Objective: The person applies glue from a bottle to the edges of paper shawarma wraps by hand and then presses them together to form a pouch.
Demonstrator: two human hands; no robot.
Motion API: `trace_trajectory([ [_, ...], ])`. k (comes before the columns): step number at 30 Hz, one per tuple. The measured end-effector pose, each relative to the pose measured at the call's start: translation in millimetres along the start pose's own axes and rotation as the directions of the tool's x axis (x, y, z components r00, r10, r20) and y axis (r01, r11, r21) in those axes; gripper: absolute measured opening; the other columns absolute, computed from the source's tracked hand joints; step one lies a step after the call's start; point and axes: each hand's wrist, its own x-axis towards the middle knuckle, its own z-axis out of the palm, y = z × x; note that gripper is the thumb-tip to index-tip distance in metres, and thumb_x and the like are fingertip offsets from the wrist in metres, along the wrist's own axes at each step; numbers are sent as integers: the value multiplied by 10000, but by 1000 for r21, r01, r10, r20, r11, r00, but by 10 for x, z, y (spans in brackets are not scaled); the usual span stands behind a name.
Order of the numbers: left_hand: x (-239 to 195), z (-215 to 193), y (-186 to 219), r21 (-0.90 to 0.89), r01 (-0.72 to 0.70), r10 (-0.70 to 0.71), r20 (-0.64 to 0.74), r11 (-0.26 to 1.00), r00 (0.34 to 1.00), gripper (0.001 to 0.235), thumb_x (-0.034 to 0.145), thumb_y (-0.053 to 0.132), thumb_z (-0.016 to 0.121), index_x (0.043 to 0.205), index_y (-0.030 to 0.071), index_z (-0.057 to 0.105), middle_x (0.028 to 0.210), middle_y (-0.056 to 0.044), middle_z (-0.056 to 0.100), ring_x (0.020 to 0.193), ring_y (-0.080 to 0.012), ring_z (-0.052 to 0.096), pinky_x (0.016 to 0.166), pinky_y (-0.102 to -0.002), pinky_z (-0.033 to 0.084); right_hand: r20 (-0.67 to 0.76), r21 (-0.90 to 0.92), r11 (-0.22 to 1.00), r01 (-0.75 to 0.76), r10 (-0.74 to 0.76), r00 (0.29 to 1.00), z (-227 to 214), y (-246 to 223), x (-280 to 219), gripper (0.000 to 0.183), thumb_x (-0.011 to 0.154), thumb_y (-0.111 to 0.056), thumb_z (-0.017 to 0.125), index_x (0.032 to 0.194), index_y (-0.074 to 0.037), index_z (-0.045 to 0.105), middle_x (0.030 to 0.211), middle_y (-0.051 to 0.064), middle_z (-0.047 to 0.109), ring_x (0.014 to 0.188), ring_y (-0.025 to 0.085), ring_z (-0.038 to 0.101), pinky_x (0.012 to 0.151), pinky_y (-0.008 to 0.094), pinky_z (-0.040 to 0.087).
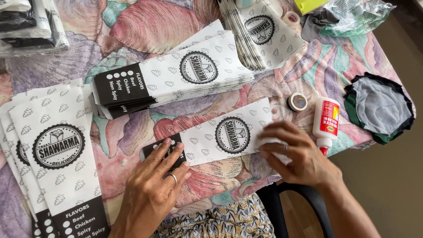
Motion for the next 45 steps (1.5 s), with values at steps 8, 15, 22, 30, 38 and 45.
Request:
trace_trajectory([
  [8, -44, -162, 10, -160, 15, -6, 53, 987, 999, 358, 895, 125, 743, 1243, 50, 706, 1474, -200, 560, 1412, -405, 500, 1174, -551, 406, 437, -205, 977, -60, 147, 887, -76, 335, 249, 871, 998, -529, 447, 1650, -95, 67, 1733, 125, 49, 1600, 268, 31, 1262, 542, -89],
  [15, -60, -28, 285, 55, 270, -254, -198, 961, 947, 248, 836, 257, 827, 846, 13, 784, 1234, -283, 693, 1254, -480, 614, 1157, -576, 436, 439, -303, 949, -93, 225, 870, -72, 424, 181, 990, 949, -686, 405, 1662, -107, 35, 1728, 146, 56, 1590, 258, 29, 1237, 521, -137],
  [22, 942, 942, 954, 53, 303, -305, 23, 951, 952, 820, 894, 191, 674, 1587, -7, 283, 1691, -209, 217, 1596, -352, 190, 1307, -565, 98, 446, -326, 940, -98, 244, 861, -78, 409, 213, 981, 925, -654, 458, 1662, -138, 69, 1723, 100, 92, 1590, 186, 9, 1243, 475, -157],
  [30, 291, 503, 684, 396, 620, -626, -133, 678, 769, 975, 907, 531, 578, 1579, -84, 228, 1658, -257, 263, 1571, -397, 189, 1295, -528, 104, 406, -422, 897, -135, 320, 856, -82, 512, 75, 1171, 823, -771, 516, 1653, -90, 48, 1731, 84, 49, 1586, 223, -14, 1245, 453, -148],
  [38, 303, 387, 651, 457, 508, -543, -63, 731, 838, 975, 960, 627, 359, 1564, -113, 161, 1644, -322, 166, 1553, -451, 131, 1286, -552, 51, 402, -478, 878, 2, 217, 890, -163, 149, 436, 1135, 864, -726, 501, 1644, -54, 25, 1696, 188, 11, 1565, 322, -29, 1233, 493, -126],
  [45, 462, 882, 905, 358, 490, -501, -67, 795, 863, 937, 958, 644, 58, 1577, -55, -19, 1689, -235, -53, 1587, -373, -28, 1306, -504, -60, 268, -363, 928, -87, 194, 944, 411, -75, 279, 676, 1071, -487, 254, 1664, -183, 136, 1741, 33, 104, 1603, 188, 10, 1268, 461, -137],
])
